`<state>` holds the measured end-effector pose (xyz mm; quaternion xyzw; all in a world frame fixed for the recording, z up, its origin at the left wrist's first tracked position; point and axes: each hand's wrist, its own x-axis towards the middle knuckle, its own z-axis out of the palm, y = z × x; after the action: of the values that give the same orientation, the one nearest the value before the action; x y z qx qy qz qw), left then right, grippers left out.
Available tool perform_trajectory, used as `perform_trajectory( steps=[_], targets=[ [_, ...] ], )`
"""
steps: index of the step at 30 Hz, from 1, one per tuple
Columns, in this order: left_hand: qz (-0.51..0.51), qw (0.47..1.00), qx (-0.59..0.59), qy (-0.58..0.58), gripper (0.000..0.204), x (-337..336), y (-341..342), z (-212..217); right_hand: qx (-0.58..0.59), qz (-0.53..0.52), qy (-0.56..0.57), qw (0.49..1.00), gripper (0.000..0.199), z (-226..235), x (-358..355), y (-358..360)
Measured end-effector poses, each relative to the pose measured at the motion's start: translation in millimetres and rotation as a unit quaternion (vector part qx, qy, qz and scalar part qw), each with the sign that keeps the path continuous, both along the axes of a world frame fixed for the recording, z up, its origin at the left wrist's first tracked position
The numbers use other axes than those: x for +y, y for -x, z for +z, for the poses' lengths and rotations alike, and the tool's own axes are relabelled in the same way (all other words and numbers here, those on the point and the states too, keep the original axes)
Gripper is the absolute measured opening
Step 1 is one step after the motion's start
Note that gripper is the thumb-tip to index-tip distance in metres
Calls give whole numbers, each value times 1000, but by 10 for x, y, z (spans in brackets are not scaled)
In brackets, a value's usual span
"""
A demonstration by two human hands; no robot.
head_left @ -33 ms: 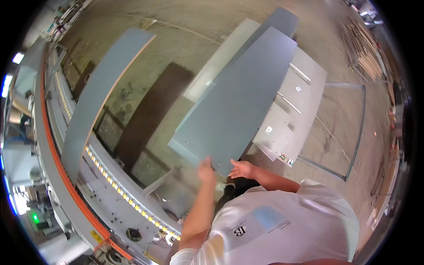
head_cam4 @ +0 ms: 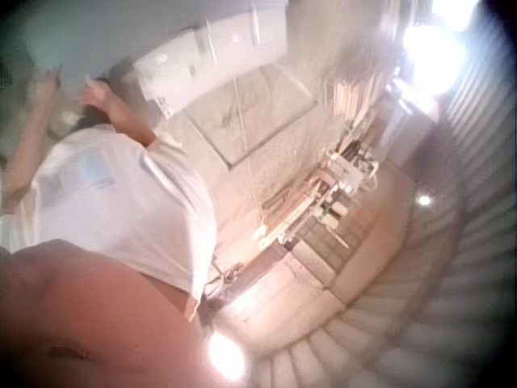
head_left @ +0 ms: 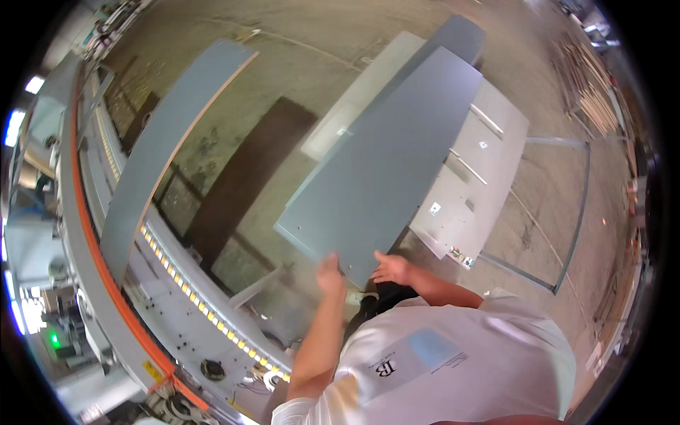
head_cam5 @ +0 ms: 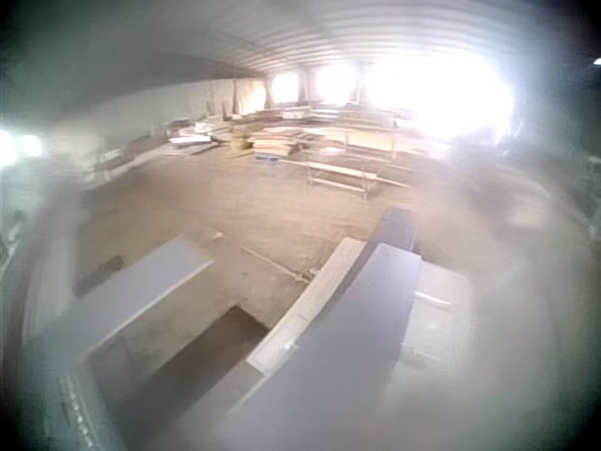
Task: The person repeatedly picks up large grey panels from a stack, places them onto a machine's conveyor belt, and operates the control panel to process them. After processing, the person removes the panels and stacks them on a nearby table.
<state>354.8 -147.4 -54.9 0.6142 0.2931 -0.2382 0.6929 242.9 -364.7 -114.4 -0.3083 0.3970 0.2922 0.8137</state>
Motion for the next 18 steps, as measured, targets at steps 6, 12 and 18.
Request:
perform_trajectory(
  steps=[6,12,18],
  targets=[
    [133,987,-27,-81,34,1296,689,1121,6,-175,172,969,50,630,-331,-284],
    [187,958,-52,-211,27,2946,1611,1544,24,-96,209,973,35,327,-411,-87],
    [214,913,-46,-344,35,4684,2627,1184,15,87,170,982,37,-233,363,438]
  ],
)
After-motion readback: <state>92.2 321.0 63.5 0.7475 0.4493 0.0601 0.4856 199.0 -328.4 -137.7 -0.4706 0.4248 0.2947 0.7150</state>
